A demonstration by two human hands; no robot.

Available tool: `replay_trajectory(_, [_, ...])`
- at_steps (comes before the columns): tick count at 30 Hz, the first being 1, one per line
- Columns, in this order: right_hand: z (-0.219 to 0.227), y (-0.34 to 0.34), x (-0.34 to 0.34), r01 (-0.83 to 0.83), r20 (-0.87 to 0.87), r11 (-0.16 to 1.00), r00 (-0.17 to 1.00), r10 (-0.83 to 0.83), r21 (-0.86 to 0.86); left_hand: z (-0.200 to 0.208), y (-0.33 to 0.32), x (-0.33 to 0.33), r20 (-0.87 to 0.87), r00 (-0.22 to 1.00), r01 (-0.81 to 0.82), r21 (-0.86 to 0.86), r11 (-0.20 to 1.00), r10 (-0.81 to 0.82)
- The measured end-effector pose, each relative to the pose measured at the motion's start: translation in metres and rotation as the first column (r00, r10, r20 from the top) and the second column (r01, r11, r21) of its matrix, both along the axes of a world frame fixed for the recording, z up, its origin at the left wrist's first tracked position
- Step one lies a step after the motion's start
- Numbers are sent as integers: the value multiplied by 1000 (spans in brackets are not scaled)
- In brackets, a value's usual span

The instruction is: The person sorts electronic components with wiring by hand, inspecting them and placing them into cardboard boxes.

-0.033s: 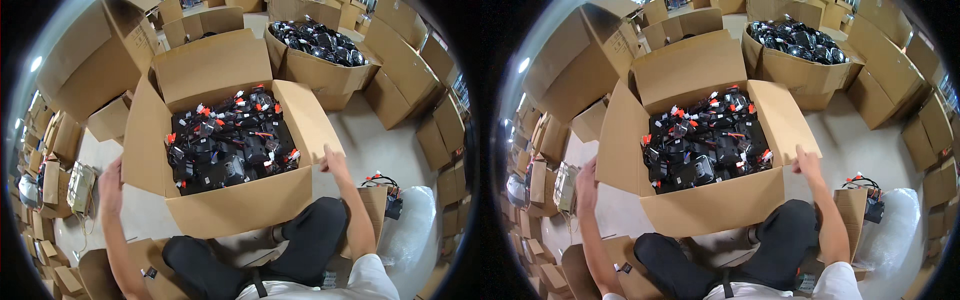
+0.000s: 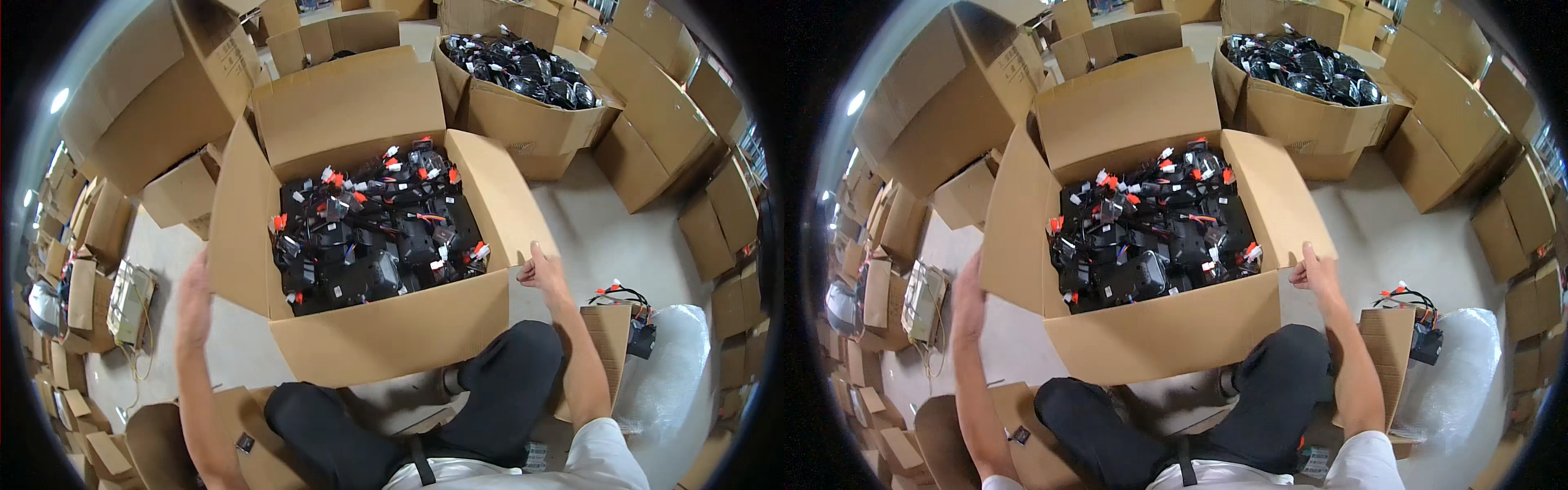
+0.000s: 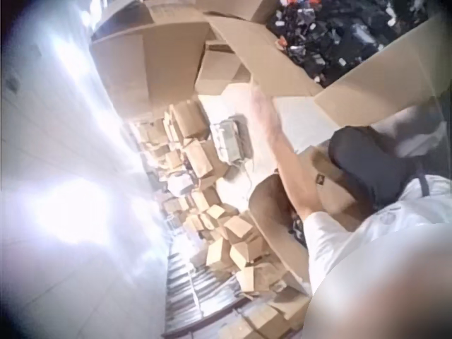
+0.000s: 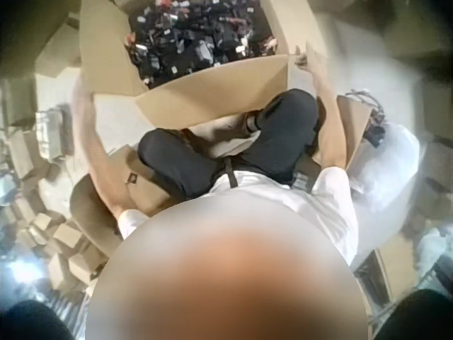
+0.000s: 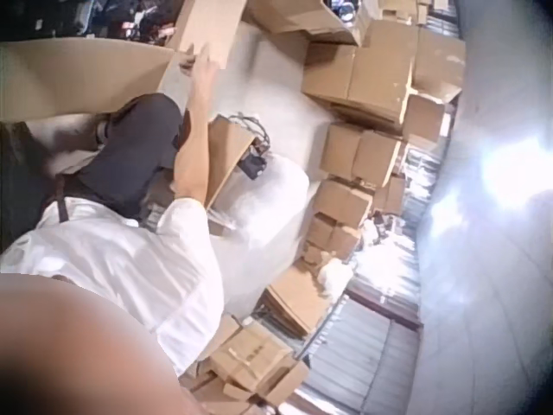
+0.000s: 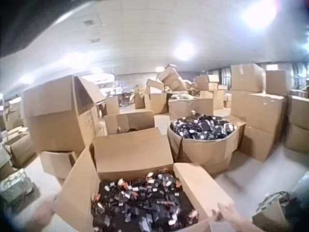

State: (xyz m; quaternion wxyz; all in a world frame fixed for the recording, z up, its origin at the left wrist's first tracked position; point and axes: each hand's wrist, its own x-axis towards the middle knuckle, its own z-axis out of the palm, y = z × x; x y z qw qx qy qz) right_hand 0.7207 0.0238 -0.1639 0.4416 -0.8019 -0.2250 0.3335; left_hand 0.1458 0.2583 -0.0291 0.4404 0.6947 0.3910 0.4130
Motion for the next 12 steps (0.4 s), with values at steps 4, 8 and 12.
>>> replay_trajectory(4, [-31,-10,4,285,-198,942,948,-249,180,-59,-25,69,-165,976,110,-186,976,-142])
replay_trajectory(8, [-19,5,-11,393,-160,789,918,-362,472,-93,-39,69,-578,816,134,197,971,5])
replay_trajectory(12, [0,-4,-7,-323,616,829,787,-33,457,-106,-61,79,-917,395,506,166,847,-56])
